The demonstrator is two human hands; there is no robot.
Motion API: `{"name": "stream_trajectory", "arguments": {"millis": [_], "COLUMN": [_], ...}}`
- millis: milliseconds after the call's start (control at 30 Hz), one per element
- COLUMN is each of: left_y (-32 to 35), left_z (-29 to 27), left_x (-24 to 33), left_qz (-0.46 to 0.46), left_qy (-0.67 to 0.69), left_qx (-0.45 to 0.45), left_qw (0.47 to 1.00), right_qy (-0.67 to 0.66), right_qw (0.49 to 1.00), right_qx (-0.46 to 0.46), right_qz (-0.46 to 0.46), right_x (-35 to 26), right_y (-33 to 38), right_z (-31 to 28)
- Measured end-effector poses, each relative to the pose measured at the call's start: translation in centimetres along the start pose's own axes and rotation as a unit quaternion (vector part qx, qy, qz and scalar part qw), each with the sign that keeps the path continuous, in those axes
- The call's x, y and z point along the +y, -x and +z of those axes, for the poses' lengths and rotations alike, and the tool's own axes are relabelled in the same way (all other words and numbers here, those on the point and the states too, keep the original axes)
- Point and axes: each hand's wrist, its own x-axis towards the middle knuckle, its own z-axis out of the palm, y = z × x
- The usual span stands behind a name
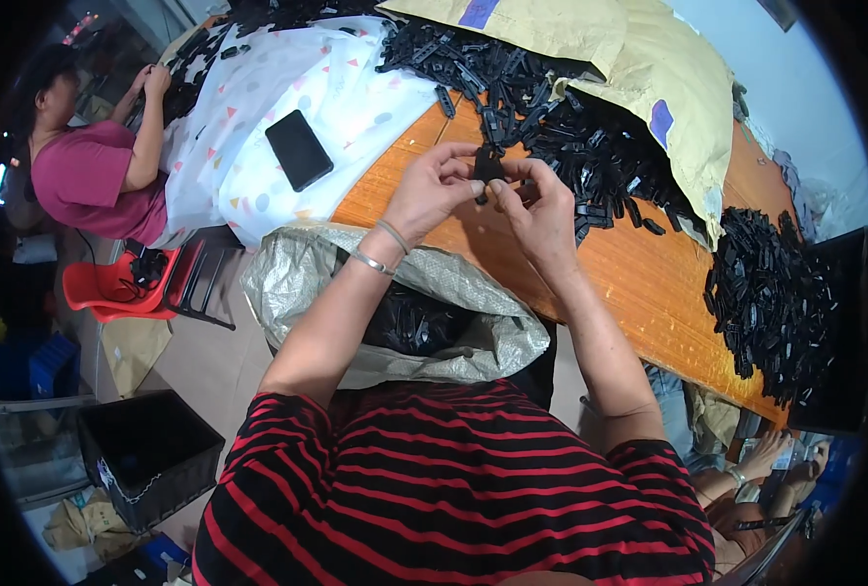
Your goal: The recorder is inspecting and sorting small black plastic components into a large sack on a workshop table.
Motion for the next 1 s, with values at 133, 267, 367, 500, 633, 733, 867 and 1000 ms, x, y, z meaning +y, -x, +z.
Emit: {"name": "stream_trajectory", "arguments": {"millis": [133, 267, 367, 500, 633, 733, 867, 1000], "left_y": [0.3, 0.8, 0.8, 0.9, 1.2, 1.1, 1.1, 1.3], "left_z": [0.4, 1.1, 0.6, -0.3, -0.4, -0.3, -0.3, -0.3], "left_x": [0.4, 1.3, 1.0, 1.2, 1.4, 1.3, 1.0, 1.0], "left_qz": [0.043, 0.047, 0.037, 0.016, 0.017, 0.008, 0.025, 0.034], "left_qy": [-0.066, -0.071, -0.011, -0.075, -0.008, 0.013, 0.01, -0.017], "left_qx": [-0.006, -0.017, -0.046, -0.066, -0.06, -0.053, -0.033, -0.027], "left_qw": [0.997, 0.996, 0.998, 0.995, 0.998, 0.998, 0.999, 0.999], "right_qy": [-0.005, 0.019, -0.001, -0.013, -0.024, -0.037, 0.008, -0.002], "right_qw": [1.0, 0.999, 0.999, 1.0, 1.0, 0.999, 0.998, 0.999], "right_qx": [-0.005, 0.002, 0.013, 0.009, -0.009, -0.01, -0.029, -0.028], "right_qz": [-0.016, -0.026, -0.029, -0.014, -0.013, -0.018, -0.046, -0.037], "right_x": [0.2, 0.1, 0.1, 0.1, -0.2, -0.4, -0.8, -0.5], "right_y": [0.2, 0.3, 0.4, 0.6, 0.6, 0.7, 0.6, 0.6], "right_z": [0.4, 0.3, 0.1, -0.2, -0.5, -0.6, -0.6, -0.2]}}
